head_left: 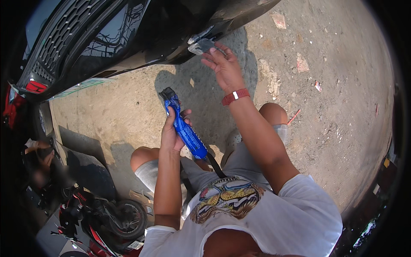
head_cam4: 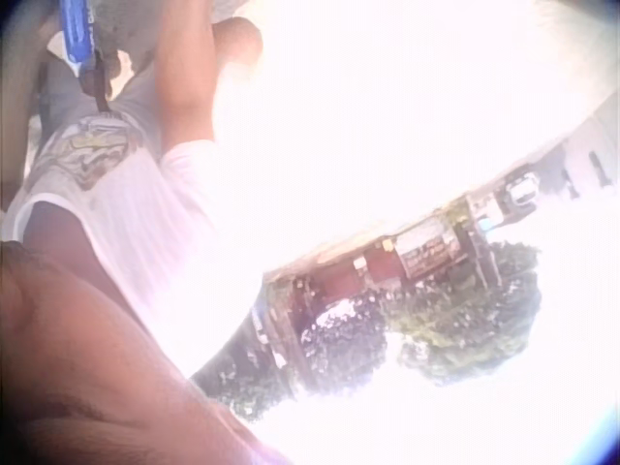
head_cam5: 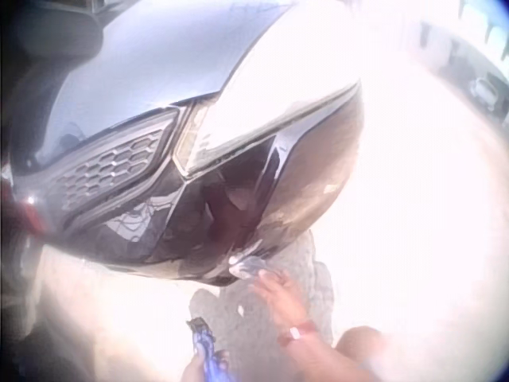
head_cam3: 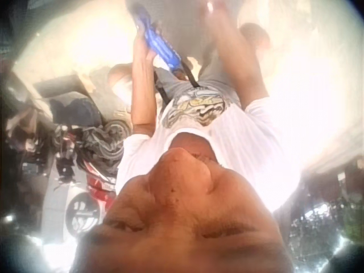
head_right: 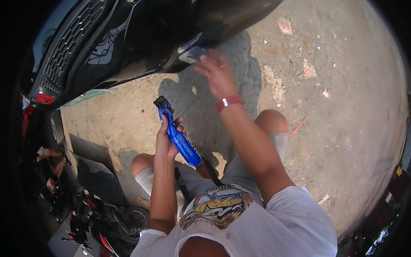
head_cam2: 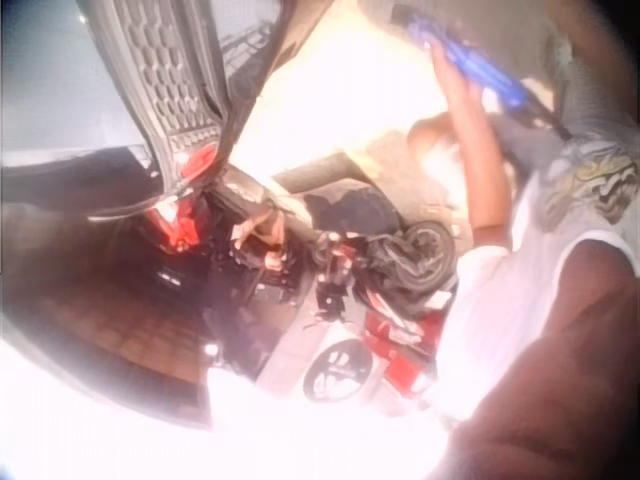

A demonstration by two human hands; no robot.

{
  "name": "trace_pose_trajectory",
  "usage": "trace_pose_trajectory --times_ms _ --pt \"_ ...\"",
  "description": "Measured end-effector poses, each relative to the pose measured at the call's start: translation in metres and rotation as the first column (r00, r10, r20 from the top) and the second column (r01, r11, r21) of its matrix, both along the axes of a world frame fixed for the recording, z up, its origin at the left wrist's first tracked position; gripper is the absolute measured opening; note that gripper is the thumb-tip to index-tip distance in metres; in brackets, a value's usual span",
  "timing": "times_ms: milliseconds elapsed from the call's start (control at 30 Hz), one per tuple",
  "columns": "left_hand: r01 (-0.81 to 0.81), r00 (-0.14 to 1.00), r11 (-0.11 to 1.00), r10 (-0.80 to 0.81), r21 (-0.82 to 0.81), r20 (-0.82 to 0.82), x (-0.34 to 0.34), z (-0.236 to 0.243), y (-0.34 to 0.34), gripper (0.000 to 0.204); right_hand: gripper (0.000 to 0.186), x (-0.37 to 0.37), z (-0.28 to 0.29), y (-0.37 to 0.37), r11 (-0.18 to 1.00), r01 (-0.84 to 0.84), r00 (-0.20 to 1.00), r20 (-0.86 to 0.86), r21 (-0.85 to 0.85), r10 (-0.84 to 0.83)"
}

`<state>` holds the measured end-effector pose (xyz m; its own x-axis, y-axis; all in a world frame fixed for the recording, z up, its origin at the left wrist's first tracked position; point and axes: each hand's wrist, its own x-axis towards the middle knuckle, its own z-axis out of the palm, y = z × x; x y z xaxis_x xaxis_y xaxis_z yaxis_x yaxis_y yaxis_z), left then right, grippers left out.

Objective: The person retrieves a tube of adhesive and applies it to the front bumper of a black car. They then insert small metal clips into holes along the bumper edge to secure it.

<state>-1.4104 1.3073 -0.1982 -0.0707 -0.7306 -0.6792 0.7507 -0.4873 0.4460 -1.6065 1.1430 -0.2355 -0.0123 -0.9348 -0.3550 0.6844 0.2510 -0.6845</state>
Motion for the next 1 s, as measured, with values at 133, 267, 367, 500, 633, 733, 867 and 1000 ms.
trace_pose_trajectory --times_ms 133,267,367,500,633,733,867,1000 --pt "-0.108 0.994 0.99 0.106 -0.086 -0.03 -0.002 -0.039 -0.014 0.048 0.034 0.008 0.003 -0.002 0.995 0.024 0.98 0.198 -0.101 -0.004" --pt "-0.154 0.986 0.978 0.161 -0.14 0.039 -0.003 -0.049 -0.005 0.05 0.031 0.009 0.014 -0.005 0.978 0.07 0.948 0.319 -0.196 -0.004" --pt "-0.149 0.985 0.977 0.16 -0.153 0.066 -0.001 -0.052 0.004 0.051 0.035 0.007 0.015 -0.003 0.959 0.09 0.918 0.396 -0.267 0.025" --pt "-0.156 0.982 0.978 0.168 -0.139 0.083 0.001 -0.046 0.016 0.051 0.041 0.007 0.022 0.002 0.937 0.105 0.897 0.439 -0.333 0.056" --pt "-0.141 0.984 0.978 0.156 -0.157 0.09 0.003 -0.041 0.02 0.05 0.043 0.009 0.028 0.001 0.951 0.114 0.93 0.368 -0.287 -0.001" --pt "-0.125 0.987 0.976 0.141 -0.179 0.08 0.007 -0.043 0.021 0.049 0.039 0.013 0.027 -0.005 0.963 0.128 0.968 0.241 -0.238 -0.069" --pt "-0.105 0.992 0.976 0.116 -0.19 0.047 0.012 -0.045 0.022 0.049 0.034 0.017 0.03 -0.016 0.959 0.136 0.988 0.109 -0.25 -0.112" --pt "-0.089 0.995 0.98 0.096 -0.178 0.032 0.021 -0.052 0.025 0.049 0.034 0.024 0.037 -0.021 0.957 0.16 0.986 -0.009 -0.242 -0.167"
